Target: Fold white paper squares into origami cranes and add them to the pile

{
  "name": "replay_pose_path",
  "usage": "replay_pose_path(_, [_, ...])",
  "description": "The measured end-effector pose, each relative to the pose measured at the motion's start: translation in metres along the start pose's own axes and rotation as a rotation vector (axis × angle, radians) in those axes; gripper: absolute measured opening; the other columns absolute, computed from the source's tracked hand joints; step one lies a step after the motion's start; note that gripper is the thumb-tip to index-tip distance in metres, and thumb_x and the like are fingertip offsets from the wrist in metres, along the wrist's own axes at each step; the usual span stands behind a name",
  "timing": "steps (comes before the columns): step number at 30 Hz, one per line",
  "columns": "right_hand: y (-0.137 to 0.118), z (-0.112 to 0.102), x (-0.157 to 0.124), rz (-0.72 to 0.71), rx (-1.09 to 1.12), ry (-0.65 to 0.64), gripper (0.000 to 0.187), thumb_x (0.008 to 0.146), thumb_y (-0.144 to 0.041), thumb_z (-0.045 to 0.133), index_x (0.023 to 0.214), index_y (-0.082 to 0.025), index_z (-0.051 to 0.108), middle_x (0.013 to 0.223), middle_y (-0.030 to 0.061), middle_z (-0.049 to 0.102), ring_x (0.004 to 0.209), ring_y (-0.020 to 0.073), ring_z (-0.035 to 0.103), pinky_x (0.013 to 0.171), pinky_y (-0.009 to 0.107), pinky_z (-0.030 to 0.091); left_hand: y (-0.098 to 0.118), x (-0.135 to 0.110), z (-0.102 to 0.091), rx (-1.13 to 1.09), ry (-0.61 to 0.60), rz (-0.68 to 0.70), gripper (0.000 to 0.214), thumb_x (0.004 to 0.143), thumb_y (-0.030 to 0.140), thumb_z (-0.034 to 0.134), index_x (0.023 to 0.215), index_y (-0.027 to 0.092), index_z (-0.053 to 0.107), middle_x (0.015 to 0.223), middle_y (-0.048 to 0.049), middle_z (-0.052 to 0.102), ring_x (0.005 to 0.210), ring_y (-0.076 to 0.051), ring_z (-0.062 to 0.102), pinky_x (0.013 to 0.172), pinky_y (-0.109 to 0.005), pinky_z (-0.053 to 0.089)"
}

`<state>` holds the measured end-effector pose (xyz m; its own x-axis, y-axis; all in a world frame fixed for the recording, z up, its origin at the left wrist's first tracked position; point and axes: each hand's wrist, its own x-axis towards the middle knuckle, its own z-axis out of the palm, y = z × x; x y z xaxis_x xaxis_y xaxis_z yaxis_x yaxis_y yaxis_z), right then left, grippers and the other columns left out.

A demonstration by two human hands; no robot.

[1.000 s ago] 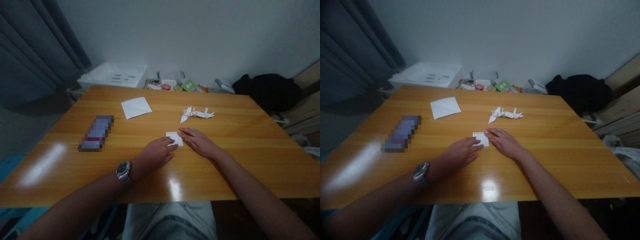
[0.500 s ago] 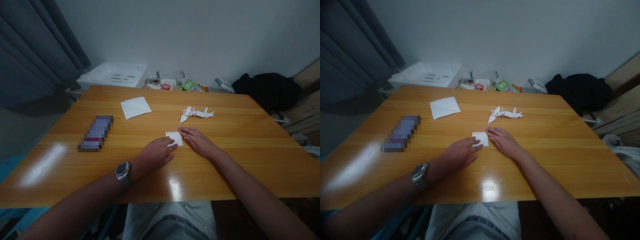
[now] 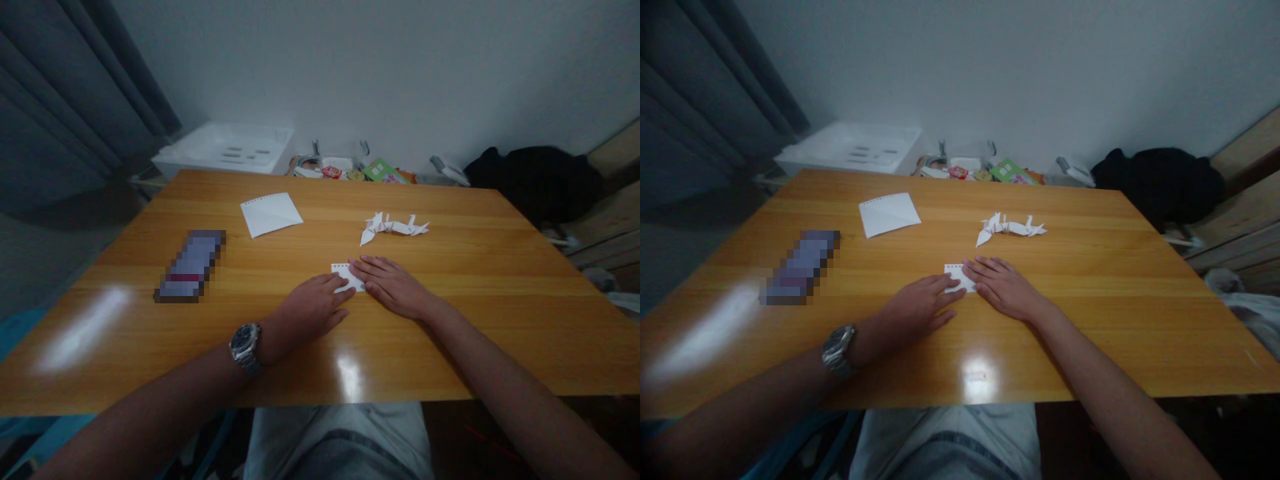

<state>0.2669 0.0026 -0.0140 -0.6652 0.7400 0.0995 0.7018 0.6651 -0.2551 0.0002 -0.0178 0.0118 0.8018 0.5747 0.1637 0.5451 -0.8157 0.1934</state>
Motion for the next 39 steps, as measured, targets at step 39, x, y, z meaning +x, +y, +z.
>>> replay_pose_path(39, [0.002,-0.001,0.002,0.003,0.075,0.111,0.046,0.105,-0.04,0.049,0.148,-0.026,0.054,0.162,0.01,0.041,0.148,0.0273,0.042,0.121,0.054,0.037,-0.027,0.0,0.005,-0.015,0.051,-0.114,0.044,0.099,0.041,0.06,0.135,0.016,0.058,0.14,-0.0119,0.059,0.118,-0.027,0.063,0.102,-0.041,0.052])
